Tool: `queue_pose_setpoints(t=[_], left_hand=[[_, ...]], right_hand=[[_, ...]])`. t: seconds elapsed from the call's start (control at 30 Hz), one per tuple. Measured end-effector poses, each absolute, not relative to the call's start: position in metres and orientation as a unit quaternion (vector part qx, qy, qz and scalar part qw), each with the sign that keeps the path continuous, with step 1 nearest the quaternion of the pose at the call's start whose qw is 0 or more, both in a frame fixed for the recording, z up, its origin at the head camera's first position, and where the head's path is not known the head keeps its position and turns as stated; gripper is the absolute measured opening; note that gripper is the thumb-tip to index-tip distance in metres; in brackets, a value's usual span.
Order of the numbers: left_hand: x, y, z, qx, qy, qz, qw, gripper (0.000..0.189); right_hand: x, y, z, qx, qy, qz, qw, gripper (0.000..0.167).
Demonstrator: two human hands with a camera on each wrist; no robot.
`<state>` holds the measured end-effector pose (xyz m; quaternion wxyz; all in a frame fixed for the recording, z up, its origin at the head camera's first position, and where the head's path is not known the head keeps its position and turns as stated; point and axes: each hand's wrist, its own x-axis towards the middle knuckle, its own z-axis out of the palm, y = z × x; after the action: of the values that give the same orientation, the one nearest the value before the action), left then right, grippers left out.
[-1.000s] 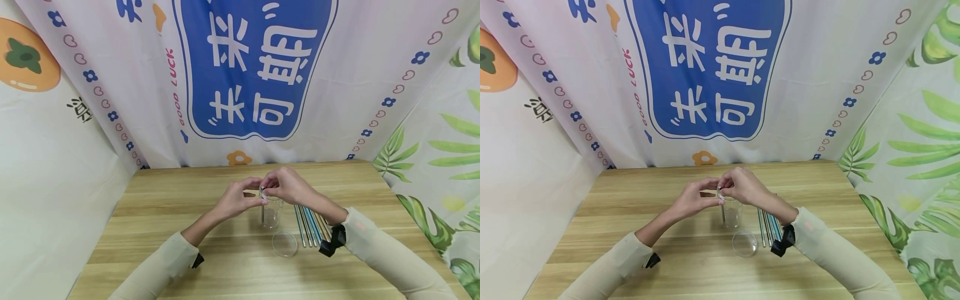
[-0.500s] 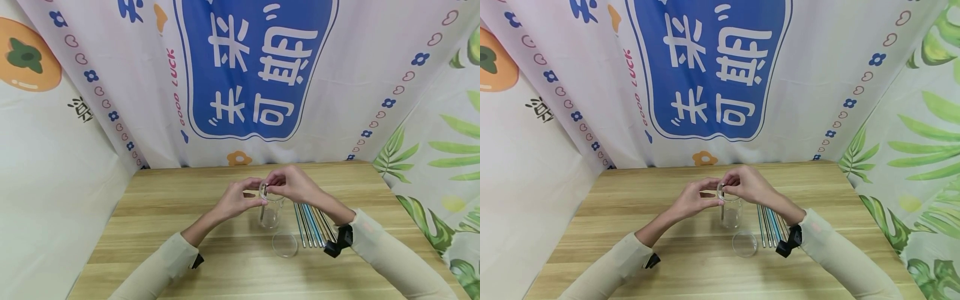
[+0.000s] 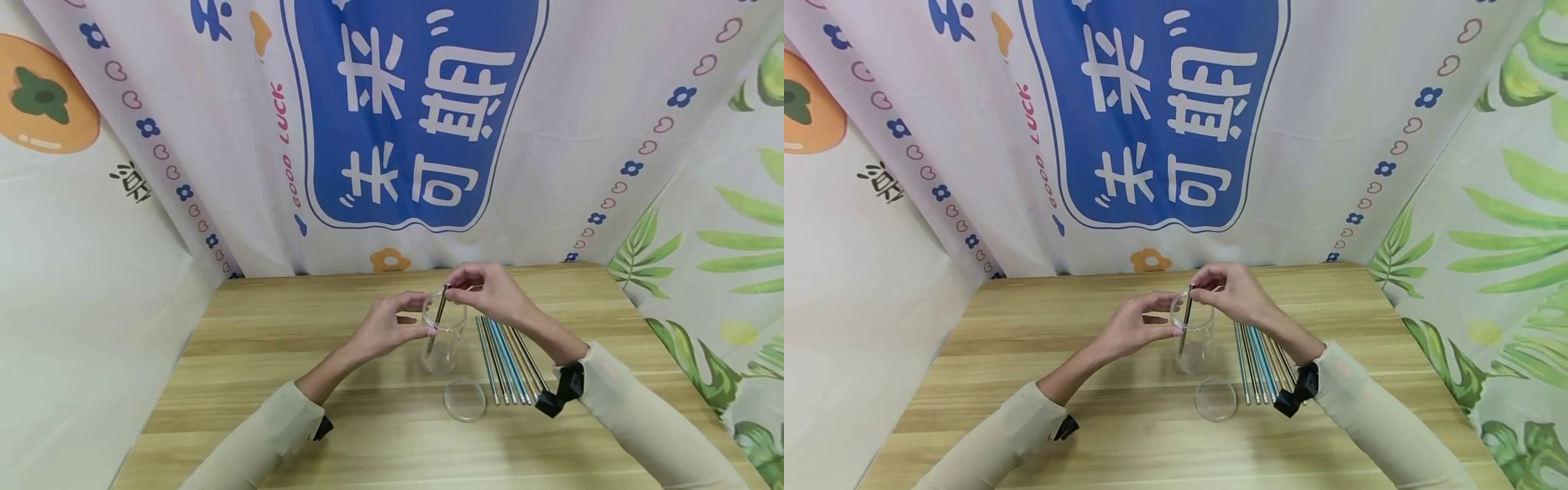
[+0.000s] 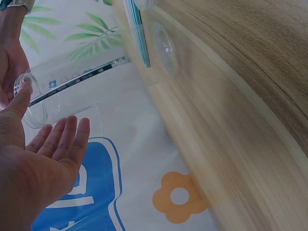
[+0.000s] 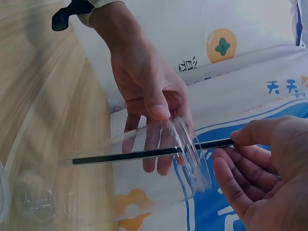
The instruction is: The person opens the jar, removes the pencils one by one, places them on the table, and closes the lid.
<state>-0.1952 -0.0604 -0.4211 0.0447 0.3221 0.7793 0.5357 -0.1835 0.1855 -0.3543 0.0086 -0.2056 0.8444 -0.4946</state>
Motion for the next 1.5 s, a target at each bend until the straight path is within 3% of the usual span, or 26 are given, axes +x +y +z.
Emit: queue_pose_setpoints(t=[0.33, 0.6, 0.83, 1.5], left_hand=[[-0.195, -0.06, -0.422, 0.321, 0.781, 0.534, 0.036, 0.059], [-0.196, -0.06, -0.421, 0.323, 0.781, 0.533, 0.037, 0.06], [-0.196, -0.06, -0.422, 0.327, 0.78, 0.532, 0.034, 0.06], [-0.196, -0.061, -0.423, 0.327, 0.78, 0.532, 0.036, 0.059]], right_hand=[[-0.193, 0.197, -0.357, -0.186, 0.772, -0.608, 0.014, 0.018], [-0.197, 0.203, -0.355, -0.167, 0.688, -0.706, -0.002, 0.005], [-0.2, 0.209, -0.348, -0.154, 0.58, -0.8, 0.007, 0.019], [-0.205, 0.243, -0.317, -0.118, 0.473, -0.873, -0.011, 0.022]])
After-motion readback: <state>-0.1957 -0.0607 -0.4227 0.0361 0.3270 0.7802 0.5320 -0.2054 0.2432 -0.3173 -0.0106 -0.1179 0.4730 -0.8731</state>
